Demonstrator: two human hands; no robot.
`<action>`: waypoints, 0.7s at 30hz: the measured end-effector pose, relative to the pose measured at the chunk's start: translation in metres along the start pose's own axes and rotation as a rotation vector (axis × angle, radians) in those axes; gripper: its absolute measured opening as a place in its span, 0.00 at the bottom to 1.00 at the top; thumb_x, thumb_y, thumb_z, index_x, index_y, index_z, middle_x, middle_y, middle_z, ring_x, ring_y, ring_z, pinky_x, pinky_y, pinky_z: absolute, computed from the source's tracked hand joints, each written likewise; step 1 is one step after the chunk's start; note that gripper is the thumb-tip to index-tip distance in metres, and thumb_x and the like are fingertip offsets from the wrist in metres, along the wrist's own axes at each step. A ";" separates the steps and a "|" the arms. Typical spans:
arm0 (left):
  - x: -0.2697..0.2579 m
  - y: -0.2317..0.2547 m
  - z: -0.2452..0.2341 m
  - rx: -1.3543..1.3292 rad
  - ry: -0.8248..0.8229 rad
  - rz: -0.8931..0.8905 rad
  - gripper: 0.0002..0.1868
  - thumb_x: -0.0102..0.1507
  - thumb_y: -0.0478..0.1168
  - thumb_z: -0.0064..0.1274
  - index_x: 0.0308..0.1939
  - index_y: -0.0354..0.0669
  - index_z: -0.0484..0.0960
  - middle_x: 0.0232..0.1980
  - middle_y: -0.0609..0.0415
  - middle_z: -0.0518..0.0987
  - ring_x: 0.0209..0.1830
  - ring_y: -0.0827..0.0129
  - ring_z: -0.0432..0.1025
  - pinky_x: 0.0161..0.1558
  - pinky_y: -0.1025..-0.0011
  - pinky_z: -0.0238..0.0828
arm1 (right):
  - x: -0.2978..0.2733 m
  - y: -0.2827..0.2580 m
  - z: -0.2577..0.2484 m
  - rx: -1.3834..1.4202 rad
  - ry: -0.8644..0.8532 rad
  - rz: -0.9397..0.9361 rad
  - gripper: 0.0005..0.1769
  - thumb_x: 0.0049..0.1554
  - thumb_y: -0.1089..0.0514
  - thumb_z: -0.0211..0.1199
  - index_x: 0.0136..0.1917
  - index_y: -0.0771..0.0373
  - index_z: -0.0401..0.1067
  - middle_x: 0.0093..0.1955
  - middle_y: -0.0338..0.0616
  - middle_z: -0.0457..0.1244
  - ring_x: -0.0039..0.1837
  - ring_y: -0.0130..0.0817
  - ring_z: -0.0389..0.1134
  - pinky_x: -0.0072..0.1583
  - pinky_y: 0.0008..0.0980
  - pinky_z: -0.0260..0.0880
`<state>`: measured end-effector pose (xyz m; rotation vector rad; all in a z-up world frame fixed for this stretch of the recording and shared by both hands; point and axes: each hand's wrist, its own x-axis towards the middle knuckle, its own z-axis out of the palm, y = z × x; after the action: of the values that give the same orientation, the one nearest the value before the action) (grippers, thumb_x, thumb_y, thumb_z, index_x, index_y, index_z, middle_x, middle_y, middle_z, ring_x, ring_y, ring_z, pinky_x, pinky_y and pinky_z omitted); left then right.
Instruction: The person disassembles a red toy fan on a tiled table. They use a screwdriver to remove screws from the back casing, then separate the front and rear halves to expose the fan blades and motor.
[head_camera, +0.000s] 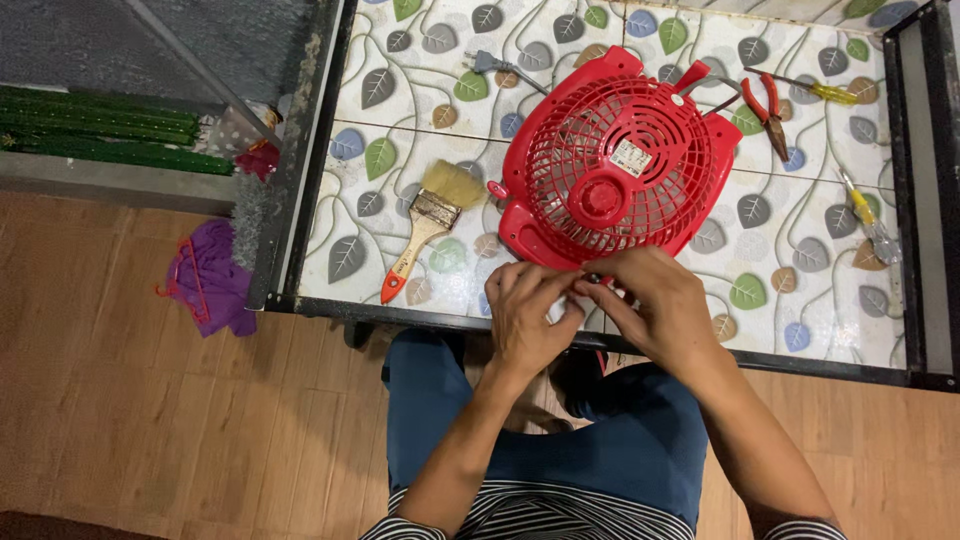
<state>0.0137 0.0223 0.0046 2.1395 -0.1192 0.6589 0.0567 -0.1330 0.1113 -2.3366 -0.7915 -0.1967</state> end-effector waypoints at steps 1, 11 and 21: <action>0.000 0.000 -0.001 0.009 -0.013 -0.001 0.18 0.54 0.37 0.61 0.49 0.47 0.87 0.46 0.60 0.79 0.56 0.63 0.69 0.65 0.57 0.56 | 0.001 0.000 -0.003 0.013 -0.004 -0.079 0.12 0.56 0.59 0.70 0.54 0.60 0.78 0.47 0.44 0.69 0.47 0.41 0.70 0.49 0.37 0.71; -0.001 -0.003 0.003 0.052 -0.030 0.011 0.10 0.55 0.41 0.63 0.38 0.44 0.84 0.47 0.58 0.79 0.56 0.60 0.68 0.65 0.53 0.54 | 0.011 -0.013 -0.015 -0.062 -0.171 -0.095 0.25 0.50 0.63 0.63 0.62 0.53 0.76 0.56 0.41 0.70 0.52 0.40 0.72 0.46 0.37 0.73; 0.000 0.000 0.001 0.044 -0.064 -0.010 0.21 0.54 0.42 0.65 0.51 0.53 0.87 0.47 0.58 0.77 0.56 0.62 0.67 0.65 0.53 0.54 | -0.005 0.005 0.003 0.005 0.025 0.094 0.16 0.53 0.53 0.75 0.53 0.57 0.77 0.43 0.39 0.67 0.39 0.32 0.69 0.41 0.32 0.69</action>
<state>0.0137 0.0215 0.0045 2.2030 -0.1296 0.5924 0.0552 -0.1371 0.1045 -2.3562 -0.6669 -0.1832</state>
